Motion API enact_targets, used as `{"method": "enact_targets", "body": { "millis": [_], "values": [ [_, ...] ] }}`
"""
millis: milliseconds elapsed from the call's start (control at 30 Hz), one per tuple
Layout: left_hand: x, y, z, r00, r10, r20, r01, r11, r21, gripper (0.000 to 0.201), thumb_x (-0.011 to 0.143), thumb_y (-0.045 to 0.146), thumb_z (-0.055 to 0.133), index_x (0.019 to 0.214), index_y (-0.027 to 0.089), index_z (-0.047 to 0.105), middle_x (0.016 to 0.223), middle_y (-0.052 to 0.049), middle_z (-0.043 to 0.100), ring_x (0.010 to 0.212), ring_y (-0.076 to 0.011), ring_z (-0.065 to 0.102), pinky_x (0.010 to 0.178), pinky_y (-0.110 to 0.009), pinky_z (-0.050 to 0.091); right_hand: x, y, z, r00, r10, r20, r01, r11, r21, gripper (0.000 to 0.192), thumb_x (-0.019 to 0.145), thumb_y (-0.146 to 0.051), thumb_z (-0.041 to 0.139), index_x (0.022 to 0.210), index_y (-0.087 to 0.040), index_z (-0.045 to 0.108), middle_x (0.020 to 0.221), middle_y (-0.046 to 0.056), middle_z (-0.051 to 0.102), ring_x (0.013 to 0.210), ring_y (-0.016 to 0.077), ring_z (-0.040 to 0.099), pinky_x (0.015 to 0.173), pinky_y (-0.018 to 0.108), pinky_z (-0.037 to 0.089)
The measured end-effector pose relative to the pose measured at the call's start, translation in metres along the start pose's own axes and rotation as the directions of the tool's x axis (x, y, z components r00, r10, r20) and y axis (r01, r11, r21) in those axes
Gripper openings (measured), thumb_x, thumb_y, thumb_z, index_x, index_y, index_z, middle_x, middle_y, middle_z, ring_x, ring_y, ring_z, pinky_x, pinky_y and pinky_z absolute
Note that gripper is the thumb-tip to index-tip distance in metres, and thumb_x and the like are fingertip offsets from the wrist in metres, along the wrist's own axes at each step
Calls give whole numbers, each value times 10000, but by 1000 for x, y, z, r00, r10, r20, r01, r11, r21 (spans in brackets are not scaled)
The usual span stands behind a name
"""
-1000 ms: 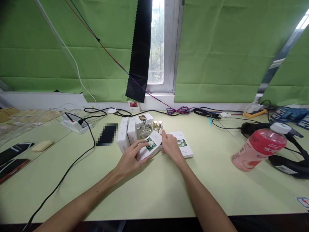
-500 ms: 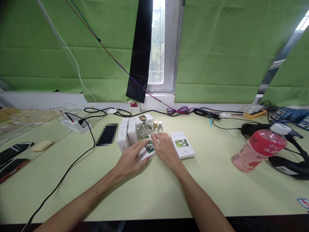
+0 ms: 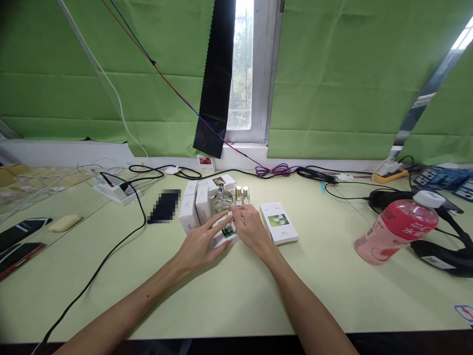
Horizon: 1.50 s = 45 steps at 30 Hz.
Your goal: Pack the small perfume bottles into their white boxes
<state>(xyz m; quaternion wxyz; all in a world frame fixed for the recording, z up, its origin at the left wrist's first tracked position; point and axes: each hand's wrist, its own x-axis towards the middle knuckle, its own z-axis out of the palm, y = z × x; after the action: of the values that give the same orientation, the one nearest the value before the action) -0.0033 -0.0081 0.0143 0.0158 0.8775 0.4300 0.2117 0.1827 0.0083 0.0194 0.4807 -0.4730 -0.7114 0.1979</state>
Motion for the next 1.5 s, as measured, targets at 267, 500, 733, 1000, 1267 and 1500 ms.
{"method": "enact_targets", "body": {
  "millis": [267, 500, 733, 1000, 1267, 1500],
  "values": [
    [0, -1, 3, 1000, 6, -11, -7, 1000, -15, 564, 955, 419, 535, 1504, 319, 449, 1572, -48, 459, 1045, -271, 736, 746, -373, 616, 0, 4, 2, 997, -7, -71, 1, 997, -79, 557, 1064, -420, 318, 629, -212, 600, 783, 74, 706, 852, 213, 646, 821, 330, 439],
    [-1, -2, 5, 999, 12, -42, -13, 1000, -11, 548, 957, 415, 544, 1482, 276, 474, 1558, -70, 478, 1096, -288, 717, 787, -405, 624, 1, 10, 1, 985, -56, -165, 36, 992, -122, 475, 1058, -386, 353, 689, -216, 599, 789, 63, 710, 838, 211, 639, 802, 330, 437],
    [-1, -2, 6, 999, 0, -43, 0, 1000, 8, 534, 950, 415, 555, 1460, 271, 490, 1563, -84, 465, 1105, -296, 708, 764, -403, 625, 5, 14, -11, 958, -139, -252, 79, 968, -236, 387, 1040, -339, 409, 709, -219, 569, 741, 56, 675, 779, 215, 596, 740, 330, 424],
    [-1, 0, 4, 999, -18, -31, 18, 1000, 9, 516, 955, 413, 546, 1453, 294, 482, 1554, -77, 466, 1058, -280, 717, 732, -381, 611, 8, 31, -15, 945, -149, -293, 52, 948, -315, 168, 970, -242, 482, 875, -201, 615, 832, 65, 695, 807, 228, 600, 746, 337, 452],
    [-1, 1, 3, 999, -15, -29, 15, 1000, 0, 515, 953, 414, 546, 1449, 292, 486, 1538, -93, 480, 1014, -265, 725, 726, -367, 606, 7, 36, -14, 967, -114, -227, 21, 927, -376, 302, 928, -200, 475, 1210, -146, 572, 950, 116, 683, 934, 289, 596, 818, 402, 487],
    [-1, 0, 3, 998, -4, -55, 4, 1000, -5, 501, 944, 395, 563, 1429, 286, 507, 1521, -97, 500, 985, -259, 730, 698, -357, 605, 11, 39, -11, 987, -124, -101, 57, 864, -500, 569, 925, -181, 459, 1489, -143, 388, 1155, 170, 646, 1045, 331, 553, 920, 479, 482]
  ]
}}
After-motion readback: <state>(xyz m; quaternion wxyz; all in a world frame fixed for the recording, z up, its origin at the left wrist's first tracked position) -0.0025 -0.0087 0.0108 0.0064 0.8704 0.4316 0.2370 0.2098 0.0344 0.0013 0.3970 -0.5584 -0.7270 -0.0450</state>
